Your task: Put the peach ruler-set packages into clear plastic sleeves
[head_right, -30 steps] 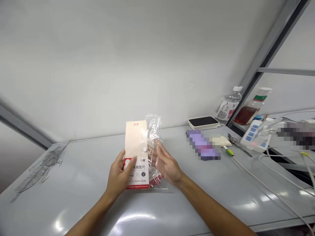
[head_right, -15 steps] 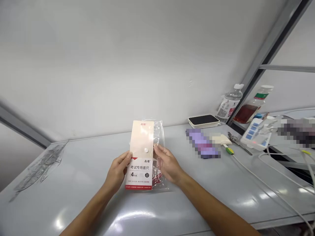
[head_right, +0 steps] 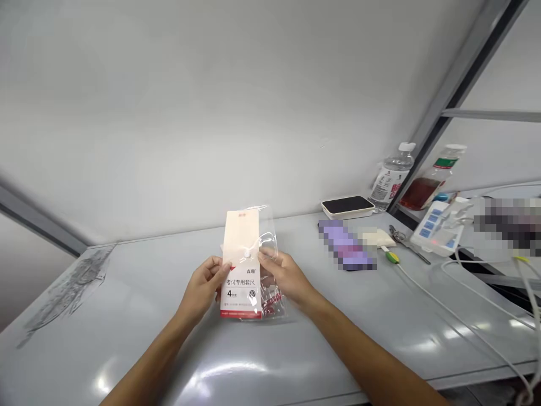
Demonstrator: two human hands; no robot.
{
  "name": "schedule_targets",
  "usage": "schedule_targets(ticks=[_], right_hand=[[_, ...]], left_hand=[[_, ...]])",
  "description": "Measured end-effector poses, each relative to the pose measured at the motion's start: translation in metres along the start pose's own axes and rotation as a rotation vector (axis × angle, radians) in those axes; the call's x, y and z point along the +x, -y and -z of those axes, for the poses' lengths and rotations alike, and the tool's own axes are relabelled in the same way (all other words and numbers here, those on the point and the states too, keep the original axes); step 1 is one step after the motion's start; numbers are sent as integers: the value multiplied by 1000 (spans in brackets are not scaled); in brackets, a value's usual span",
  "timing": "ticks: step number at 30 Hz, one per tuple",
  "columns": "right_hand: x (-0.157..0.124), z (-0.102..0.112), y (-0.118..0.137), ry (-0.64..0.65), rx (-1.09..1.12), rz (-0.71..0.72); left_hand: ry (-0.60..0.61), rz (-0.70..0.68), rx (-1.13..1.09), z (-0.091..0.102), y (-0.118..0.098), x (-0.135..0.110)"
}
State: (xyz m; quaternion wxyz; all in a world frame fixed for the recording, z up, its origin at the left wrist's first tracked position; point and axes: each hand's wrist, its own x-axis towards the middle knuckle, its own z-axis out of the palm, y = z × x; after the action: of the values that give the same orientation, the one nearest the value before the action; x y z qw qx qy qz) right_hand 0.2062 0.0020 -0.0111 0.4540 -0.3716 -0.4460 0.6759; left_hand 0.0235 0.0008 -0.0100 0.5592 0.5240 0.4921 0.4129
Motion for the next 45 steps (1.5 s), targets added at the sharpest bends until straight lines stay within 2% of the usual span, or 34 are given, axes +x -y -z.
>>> schedule_targets(ticks=[5, 10, 13, 18, 22, 29, 33, 38, 45], right_hand=[[-1, -2, -2, -15, -58, 14], [-4, -5, 1, -15, -76, 2], [-5, -6, 1, 11, -81, 15], [-3, -7, -5, 70, -77, 32], [-3, -6, -5, 73, -87, 27], [-2, -6, -10, 36, -230, 86], [-1, -8, -19, 13, -296, 66], [-2, -12, -20, 30, -341, 55], [-4, -11, -15, -1, -292, 72]], left_hand=[[37, 39, -76, 3, -1, 1], [161, 111, -55, 5, -5, 0], [129, 119, -4, 4, -3, 0], [-31, 14, 62, 0, 4, 1], [-26, -49, 129, -2, 2, -1], [-206, -318, 555, -5, 7, -6], [-173, -353, 648, -8, 13, -9], [-55, -352, 590, -7, 9, -13], [-109, -358, 482, -7, 6, -15]])
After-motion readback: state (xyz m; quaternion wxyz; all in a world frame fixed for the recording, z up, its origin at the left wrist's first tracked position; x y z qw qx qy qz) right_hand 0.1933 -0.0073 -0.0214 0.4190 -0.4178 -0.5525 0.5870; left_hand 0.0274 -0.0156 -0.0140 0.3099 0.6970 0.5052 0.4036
